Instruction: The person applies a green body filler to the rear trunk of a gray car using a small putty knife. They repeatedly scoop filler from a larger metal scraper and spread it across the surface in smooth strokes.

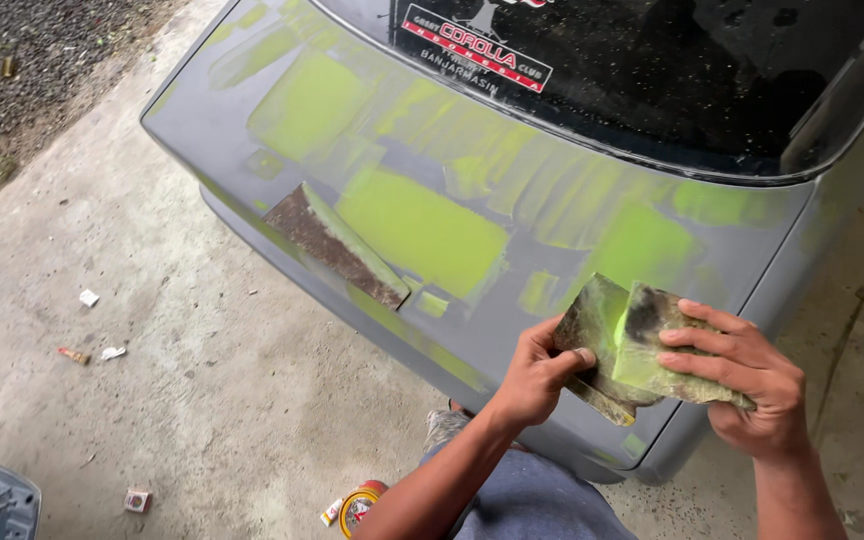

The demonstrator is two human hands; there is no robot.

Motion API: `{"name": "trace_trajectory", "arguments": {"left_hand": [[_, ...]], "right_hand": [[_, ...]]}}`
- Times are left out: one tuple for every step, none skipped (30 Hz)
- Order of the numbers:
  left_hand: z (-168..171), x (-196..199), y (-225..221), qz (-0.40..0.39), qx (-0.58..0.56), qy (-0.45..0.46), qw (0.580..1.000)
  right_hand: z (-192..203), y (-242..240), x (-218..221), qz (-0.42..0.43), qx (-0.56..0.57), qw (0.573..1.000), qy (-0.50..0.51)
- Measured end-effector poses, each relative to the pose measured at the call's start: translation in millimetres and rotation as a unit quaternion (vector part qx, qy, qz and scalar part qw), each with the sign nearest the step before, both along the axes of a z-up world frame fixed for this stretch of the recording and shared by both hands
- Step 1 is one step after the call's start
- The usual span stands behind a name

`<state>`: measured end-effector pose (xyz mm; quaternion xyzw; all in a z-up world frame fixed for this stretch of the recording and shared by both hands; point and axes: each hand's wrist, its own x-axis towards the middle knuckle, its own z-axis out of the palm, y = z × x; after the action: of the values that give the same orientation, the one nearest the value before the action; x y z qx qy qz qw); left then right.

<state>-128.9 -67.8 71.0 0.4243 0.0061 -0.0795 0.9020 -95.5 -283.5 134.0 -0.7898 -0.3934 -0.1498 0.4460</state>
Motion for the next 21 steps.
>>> {"name": "trace_trajectory", "arguments": {"left_hand": [[-1, -1, 1, 0.004, 0.0, 0.001, 1.0], [-2, -4, 2, 0.002, 0.007, 0.006, 1.0], [-2, -6, 3, 0.0, 0.015, 0.012, 1.0], [-2, -8, 6, 0.003, 0.016, 0.012, 1.0], [-2, -10, 8, -0.002, 0.016, 0.01, 1.0], [-2, -13, 10, -0.007, 0.016, 0.01, 1.0], [-2, -16, 12, -0.004, 0.016, 0.012, 1.0], [-1, -19, 15, -0.014, 0.006, 0.011, 1.0], [0, -22, 18, -0.024, -0.004, 0.01, 1.0], [-1, -23, 19, -0.022, -0.003, 0.012, 1.0], [-2, -24, 21, -0.022, -0.013, 0.001, 1.0], [-3, -24, 23, -0.022, -0.023, -0.009, 0.999], [-4, -26, 24, -0.022, -0.023, -0.007, 0.999], [-3, -27, 27, -0.028, -0.036, -0.011, 0.999], [-3, -26, 30, -0.035, -0.05, -0.015, 0.998], [-2, -23, 38, -0.037, -0.05, -0.012, 0.998], [0, -20, 46, -0.019, -0.011, -0.025, 0.999], [1, -12, 55, -0.001, 0.026, -0.041, 0.999], [0, -8, 65, -0.003, 0.024, -0.042, 0.999], [0, -2, 76, 0.033, 0.047, -0.064, 0.996], [-1, 4, 88, 0.069, 0.07, -0.084, 0.992]], "right_hand": [[-1, 2, -1, 0.004, 0.0, 1.0, 0.001], [-2, 4, -3, -0.009, 0.001, 1.0, 0.0], [-3, 5, -5, -0.023, 0.003, 1.0, -0.001], [-6, 7, -6, -0.02, 0.004, 1.0, -0.001], [-8, 9, -6, -0.029, 0.017, 0.999, -0.008], [-10, 10, -7, -0.037, 0.03, 0.999, -0.013], [-11, 9, -7, -0.034, 0.03, 0.999, -0.011], [-14, 9, -7, -0.047, 0.033, 0.998, -0.015], [-16, 10, -7, -0.06, 0.036, 0.997, -0.018], [-17, 13, -6, -0.059, 0.037, 0.997, -0.017], [-18, 16, -6, -0.065, 0.045, 0.997, -0.021], [-19, 19, -5, -0.072, 0.053, 0.996, -0.025], [-21, 19, -5, -0.072, 0.053, 0.996, -0.023], [-22, 21, -3, -0.087, 0.032, 0.995, -0.028], [-24, 24, -1, -0.101, 0.012, 0.994, -0.033], [-45, 24, -1, -0.103, 0.011, 0.994, -0.031], [-66, 24, -1, -0.155, 0.163, 0.966, 0.125], [-87, 24, 3, -0.198, 0.308, 0.891, 0.27], [-65, 40, -1, -0.2, 0.307, 0.891, 0.268], [-43, 56, -5, -0.095, 0.445, 0.818, 0.35], [-21, 73, -8, 0.012, 0.569, 0.708, 0.419]]}}
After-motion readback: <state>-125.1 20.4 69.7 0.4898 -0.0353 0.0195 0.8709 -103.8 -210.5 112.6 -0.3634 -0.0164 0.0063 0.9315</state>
